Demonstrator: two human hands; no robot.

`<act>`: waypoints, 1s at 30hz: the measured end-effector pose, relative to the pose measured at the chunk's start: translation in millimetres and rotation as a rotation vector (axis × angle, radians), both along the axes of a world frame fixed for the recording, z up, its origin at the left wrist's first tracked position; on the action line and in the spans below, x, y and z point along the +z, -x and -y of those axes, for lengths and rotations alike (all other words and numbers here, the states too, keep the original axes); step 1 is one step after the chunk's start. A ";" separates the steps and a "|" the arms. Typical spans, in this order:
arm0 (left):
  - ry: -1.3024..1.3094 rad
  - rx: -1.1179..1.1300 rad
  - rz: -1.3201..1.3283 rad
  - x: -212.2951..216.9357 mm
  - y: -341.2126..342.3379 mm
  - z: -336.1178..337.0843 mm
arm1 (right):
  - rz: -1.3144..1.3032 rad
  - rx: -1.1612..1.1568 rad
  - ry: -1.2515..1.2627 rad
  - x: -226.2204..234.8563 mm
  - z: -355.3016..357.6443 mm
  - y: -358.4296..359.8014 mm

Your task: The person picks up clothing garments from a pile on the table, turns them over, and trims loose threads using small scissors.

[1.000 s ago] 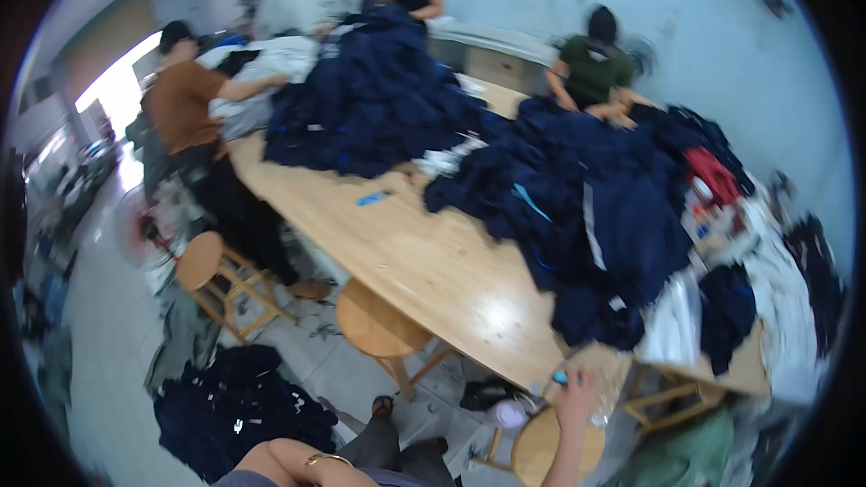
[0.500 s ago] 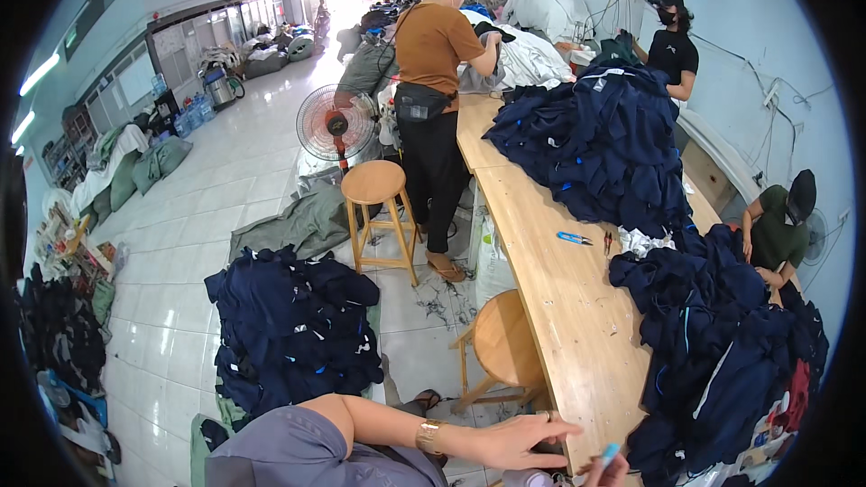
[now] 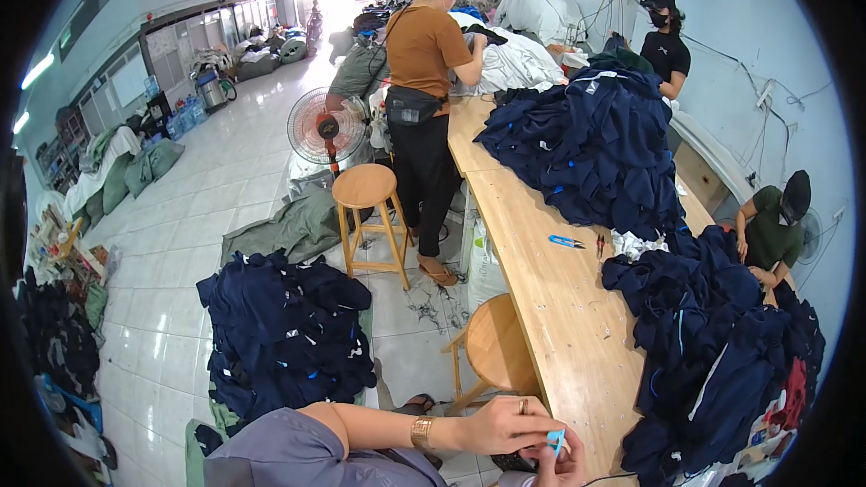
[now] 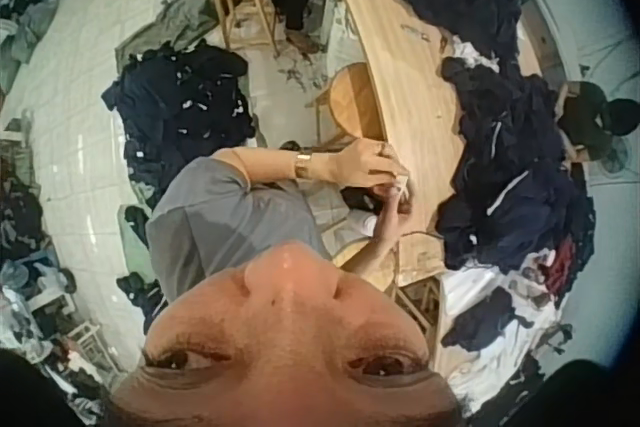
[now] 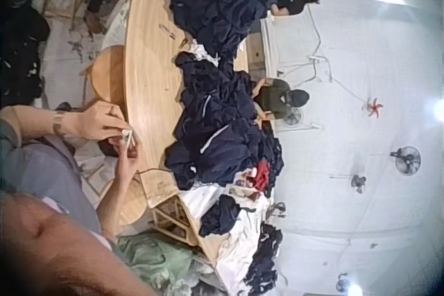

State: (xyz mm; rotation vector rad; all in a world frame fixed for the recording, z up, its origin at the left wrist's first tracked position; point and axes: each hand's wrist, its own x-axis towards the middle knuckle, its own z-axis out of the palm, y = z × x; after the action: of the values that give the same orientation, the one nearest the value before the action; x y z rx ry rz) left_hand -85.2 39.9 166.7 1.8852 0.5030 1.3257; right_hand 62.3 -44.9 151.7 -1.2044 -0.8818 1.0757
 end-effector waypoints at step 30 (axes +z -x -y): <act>0.631 -0.172 -0.167 -102.4 88.3 -313.5 | 0.489 -0.258 -0.935 134.7 -252.3 177.7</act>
State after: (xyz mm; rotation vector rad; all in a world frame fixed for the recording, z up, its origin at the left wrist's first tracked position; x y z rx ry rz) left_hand -173.4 353.4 64.3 1.4694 0.7271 0.7744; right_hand -115.5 207.4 286.5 -0.7333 -1.3498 0.0728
